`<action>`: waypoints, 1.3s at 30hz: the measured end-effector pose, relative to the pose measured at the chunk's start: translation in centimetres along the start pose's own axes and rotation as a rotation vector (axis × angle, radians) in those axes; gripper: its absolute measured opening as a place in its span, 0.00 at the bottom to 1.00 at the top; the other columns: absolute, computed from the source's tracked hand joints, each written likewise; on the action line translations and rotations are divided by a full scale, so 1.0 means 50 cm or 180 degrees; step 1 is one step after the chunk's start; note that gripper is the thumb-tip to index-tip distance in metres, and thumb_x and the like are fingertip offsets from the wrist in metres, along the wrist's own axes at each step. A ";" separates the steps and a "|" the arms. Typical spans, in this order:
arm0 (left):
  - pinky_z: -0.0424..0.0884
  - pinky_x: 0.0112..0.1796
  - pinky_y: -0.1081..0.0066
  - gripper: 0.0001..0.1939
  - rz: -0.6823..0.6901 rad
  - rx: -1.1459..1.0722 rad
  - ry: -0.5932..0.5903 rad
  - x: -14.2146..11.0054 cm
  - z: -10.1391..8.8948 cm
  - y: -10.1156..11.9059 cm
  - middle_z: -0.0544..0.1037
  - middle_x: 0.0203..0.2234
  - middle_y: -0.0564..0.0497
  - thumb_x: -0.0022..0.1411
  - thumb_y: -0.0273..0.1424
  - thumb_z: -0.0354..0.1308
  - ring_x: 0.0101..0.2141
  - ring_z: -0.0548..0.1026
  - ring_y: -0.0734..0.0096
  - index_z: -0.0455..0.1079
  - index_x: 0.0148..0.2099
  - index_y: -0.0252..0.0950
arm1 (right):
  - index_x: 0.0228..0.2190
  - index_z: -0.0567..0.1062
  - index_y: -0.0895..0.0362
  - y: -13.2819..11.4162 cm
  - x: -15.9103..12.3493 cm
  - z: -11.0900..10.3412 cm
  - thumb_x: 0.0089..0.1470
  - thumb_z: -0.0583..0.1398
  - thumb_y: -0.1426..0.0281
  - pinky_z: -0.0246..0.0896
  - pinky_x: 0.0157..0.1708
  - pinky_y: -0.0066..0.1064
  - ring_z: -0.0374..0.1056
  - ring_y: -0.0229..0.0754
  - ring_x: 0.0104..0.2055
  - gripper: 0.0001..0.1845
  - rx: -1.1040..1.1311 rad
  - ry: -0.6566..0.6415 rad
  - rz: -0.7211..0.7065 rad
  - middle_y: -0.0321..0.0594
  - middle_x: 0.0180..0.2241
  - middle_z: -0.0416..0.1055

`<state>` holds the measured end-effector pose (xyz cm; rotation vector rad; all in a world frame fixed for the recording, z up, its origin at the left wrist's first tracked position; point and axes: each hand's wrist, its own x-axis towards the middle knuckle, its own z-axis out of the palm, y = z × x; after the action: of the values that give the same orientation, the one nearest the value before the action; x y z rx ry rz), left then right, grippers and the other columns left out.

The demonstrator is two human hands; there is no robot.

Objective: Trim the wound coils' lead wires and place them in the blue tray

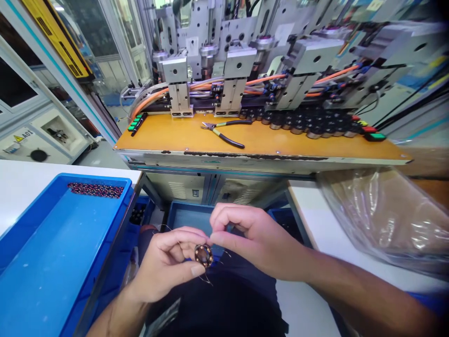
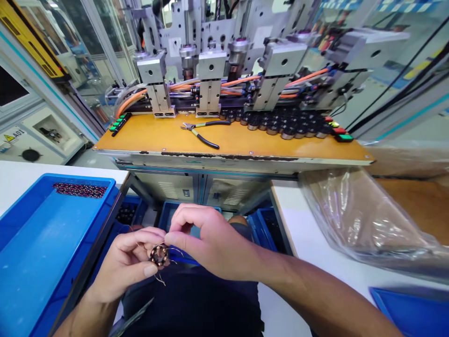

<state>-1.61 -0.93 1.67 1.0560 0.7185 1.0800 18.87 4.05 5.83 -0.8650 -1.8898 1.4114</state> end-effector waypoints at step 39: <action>0.71 0.29 0.78 0.17 0.0511 0.0078 -0.0267 0.005 0.004 -0.011 0.70 0.36 0.50 0.46 0.26 0.74 0.27 0.71 0.80 0.79 0.41 0.39 | 0.26 0.72 0.58 -0.037 -0.044 0.015 0.61 0.57 0.71 0.58 0.28 0.23 0.62 0.32 0.27 0.11 -0.0385 -0.0492 0.0089 0.33 0.25 0.69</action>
<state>-1.17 -0.80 1.25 1.1888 0.5886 1.1589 19.32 1.45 7.22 -0.8639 -2.1049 1.4284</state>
